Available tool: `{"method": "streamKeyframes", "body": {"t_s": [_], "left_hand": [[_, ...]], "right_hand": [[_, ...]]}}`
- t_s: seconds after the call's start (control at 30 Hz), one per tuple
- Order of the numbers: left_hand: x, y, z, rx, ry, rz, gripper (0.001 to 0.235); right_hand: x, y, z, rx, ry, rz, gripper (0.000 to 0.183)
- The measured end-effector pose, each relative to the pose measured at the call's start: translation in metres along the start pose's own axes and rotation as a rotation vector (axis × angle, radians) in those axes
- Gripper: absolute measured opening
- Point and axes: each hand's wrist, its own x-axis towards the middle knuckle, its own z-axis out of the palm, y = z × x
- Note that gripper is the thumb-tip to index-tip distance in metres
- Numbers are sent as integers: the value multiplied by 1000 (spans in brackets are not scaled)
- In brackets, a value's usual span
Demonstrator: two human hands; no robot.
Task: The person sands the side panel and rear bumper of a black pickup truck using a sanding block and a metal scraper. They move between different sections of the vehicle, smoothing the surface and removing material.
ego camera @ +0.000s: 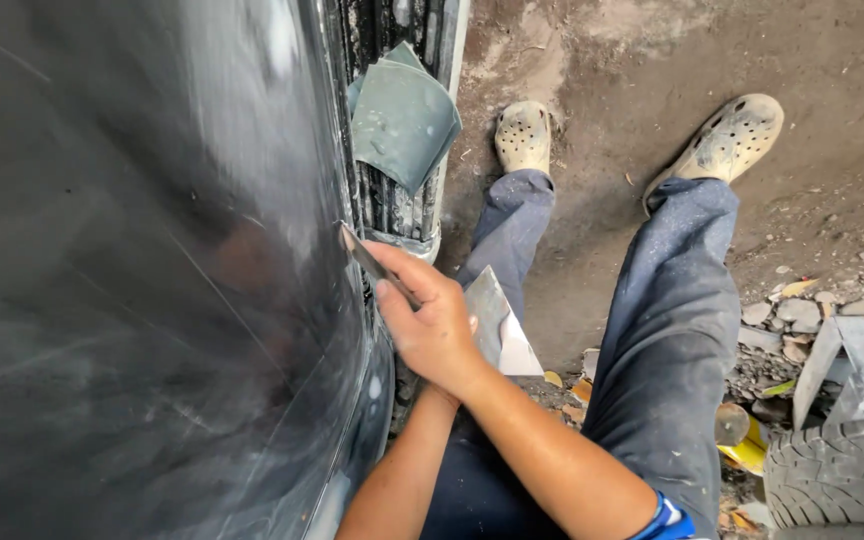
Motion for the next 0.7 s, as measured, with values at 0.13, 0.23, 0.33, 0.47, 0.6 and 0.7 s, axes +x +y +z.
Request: {"method": "streamKeyframes", "body": {"t_s": [0.13, 0.23, 0.33, 0.47, 0.6, 0.7], "left_hand": [[-15, 35, 45, 376, 361, -42, 54], [-25, 53, 63, 170, 305, -211, 45], [-14, 45, 56, -486, -4, -65, 43], [-7, 46, 60, -1023, -159, -227, 43], [-16, 45, 55, 95, 147, -167, 42], [-22, 65, 85, -300, 144, -237, 36]], "right_hand": [[-16, -10, 11, -133, 60, -146, 39], [-23, -3, 1, -203, 22, -291, 39], [-17, -10, -15, -75, -8, -144, 39], [-1, -31, -11, 54, 10, -19, 39], [-12, -43, 7, -124, 51, -146, 40], [-20, -41, 2, -195, 57, -245, 40]]}}
